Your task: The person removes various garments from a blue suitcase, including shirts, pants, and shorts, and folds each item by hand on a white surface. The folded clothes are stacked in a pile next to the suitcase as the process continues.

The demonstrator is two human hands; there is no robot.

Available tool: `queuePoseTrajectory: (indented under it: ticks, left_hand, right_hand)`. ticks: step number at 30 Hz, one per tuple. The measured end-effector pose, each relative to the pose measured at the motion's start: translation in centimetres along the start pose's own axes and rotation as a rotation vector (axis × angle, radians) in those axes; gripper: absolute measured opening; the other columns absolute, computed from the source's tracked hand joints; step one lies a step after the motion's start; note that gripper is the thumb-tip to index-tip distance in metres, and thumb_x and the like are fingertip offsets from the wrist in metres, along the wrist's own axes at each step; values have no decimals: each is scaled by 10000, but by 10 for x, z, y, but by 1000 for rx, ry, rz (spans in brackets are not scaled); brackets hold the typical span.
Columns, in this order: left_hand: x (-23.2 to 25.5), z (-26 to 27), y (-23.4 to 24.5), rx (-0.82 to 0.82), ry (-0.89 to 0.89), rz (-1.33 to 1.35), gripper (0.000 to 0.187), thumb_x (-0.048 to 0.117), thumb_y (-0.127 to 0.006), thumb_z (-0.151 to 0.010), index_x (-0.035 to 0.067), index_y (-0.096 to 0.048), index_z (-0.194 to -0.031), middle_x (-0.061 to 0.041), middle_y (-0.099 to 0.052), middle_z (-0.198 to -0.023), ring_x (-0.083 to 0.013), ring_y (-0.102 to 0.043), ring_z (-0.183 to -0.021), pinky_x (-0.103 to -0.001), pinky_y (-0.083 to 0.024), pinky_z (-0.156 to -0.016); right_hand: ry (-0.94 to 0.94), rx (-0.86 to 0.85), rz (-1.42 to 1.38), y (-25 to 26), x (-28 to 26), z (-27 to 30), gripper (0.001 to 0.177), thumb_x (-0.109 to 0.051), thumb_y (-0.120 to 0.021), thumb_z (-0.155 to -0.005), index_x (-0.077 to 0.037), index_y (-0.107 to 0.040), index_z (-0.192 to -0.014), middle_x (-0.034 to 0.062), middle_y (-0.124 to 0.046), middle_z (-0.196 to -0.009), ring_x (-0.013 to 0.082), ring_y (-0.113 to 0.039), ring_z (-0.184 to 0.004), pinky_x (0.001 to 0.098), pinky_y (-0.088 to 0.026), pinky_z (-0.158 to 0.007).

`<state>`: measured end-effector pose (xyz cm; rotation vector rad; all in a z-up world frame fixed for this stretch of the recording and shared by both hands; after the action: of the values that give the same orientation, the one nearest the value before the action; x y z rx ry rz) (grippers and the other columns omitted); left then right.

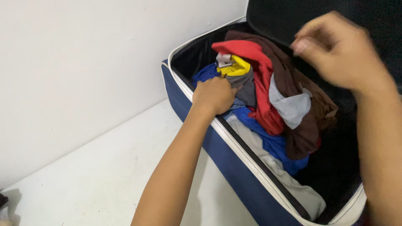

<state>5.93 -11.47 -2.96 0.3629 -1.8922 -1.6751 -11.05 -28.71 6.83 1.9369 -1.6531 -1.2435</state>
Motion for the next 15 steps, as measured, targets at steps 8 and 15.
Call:
queuePoseTrajectory:
  ticks: [8,15]
  left_hand:
    - [-9,15,28,503,-251,490,429,379,-628,-933,-7,-672,-1116,-245,-720,-996,-449,-669,-918,-519,-515,-751]
    - [-92,16,5,620,140,1628,575,469,-536,-1093,-91,-631,-1181,-157,-554,-938,-293,-427,-754,-470,-332,-664]
  right_hand:
    - [-207,-342,539,-64,11,-10,990,-404,-869,-745,-123,-415,-1579,261,-587,-1367,457,-590,-1214,551,-508,-955]
    - [-366,-257,499,-46,63,-3,531,-248,-664,-870,-231,-621,-1399,202,-698,-1312,441,-629,-1235,589,-497,-1002]
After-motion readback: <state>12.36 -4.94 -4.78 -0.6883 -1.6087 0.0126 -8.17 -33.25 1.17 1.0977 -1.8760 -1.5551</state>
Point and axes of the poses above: each hand's wrist, its own z-axis away from the middle knuckle, its own y-axis out of the back of the hand, x = y × z, the point moved 6 cm from there along -z, towards the middle knuckle
